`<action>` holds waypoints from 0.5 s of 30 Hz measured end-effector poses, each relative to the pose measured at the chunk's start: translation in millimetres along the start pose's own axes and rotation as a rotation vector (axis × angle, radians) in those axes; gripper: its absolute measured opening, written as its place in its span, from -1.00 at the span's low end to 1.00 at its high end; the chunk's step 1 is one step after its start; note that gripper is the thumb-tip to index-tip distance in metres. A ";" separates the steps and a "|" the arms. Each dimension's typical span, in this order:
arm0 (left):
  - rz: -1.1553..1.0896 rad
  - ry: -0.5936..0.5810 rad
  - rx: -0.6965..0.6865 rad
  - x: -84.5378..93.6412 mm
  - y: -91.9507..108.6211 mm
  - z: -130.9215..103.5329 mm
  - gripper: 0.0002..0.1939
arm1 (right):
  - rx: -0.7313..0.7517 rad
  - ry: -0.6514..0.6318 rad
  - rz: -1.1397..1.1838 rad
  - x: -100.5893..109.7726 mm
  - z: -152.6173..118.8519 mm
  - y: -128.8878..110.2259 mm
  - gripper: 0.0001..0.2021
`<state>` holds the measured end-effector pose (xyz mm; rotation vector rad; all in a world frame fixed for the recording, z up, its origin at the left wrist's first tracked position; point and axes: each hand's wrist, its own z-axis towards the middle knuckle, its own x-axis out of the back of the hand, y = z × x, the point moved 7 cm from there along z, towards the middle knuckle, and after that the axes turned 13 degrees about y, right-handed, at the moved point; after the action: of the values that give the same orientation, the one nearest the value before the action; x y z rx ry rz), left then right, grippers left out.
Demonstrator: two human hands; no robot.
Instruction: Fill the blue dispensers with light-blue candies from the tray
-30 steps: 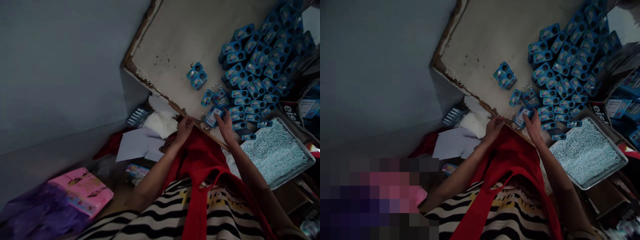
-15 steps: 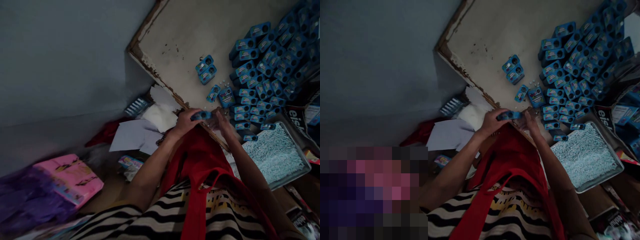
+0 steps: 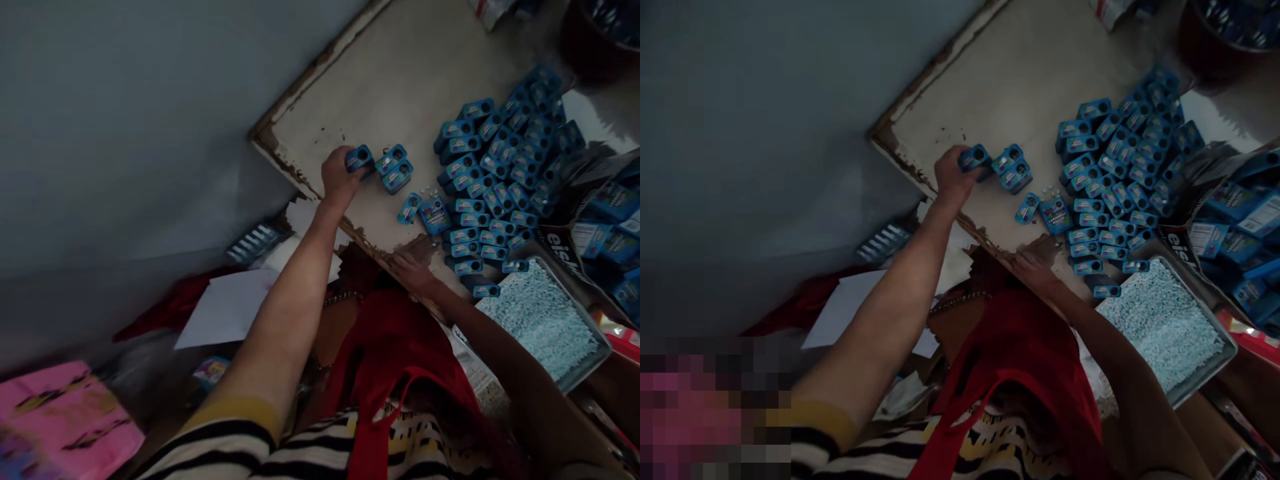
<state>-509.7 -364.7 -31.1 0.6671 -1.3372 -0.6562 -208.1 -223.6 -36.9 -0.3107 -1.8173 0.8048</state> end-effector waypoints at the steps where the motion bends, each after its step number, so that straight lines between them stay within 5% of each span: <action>1: 0.044 0.025 -0.035 7.3 8.2 -4.7 -0.34 | -0.016 -0.033 -0.038 1.3 -12.2 0.0 -0.60; 5: 0.230 0.017 -0.291 30.6 63.8 -21.8 -0.50 | -0.221 -0.075 -0.180 31.4 -39.8 4.8 -0.61; 8: 0.327 -0.207 -0.468 10.4 107.0 -25.4 -0.33 | -0.385 0.142 -0.134 91.3 -24.8 11.0 -0.65; 12: 0.444 -0.450 -0.569 -29.5 130.9 -29.0 -0.10 | -0.432 0.664 0.006 202.0 40.8 37.2 -0.67; 15: 0.444 -0.503 -0.581 -32.9 126.5 -43.3 -0.26 | -0.291 0.723 0.035 248.9 125.7 63.8 -0.68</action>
<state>-464.8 -254.9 38.8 -0.2836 -1.5800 -0.8219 -430.0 -84.1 77.7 -0.7210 -1.2346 0.3676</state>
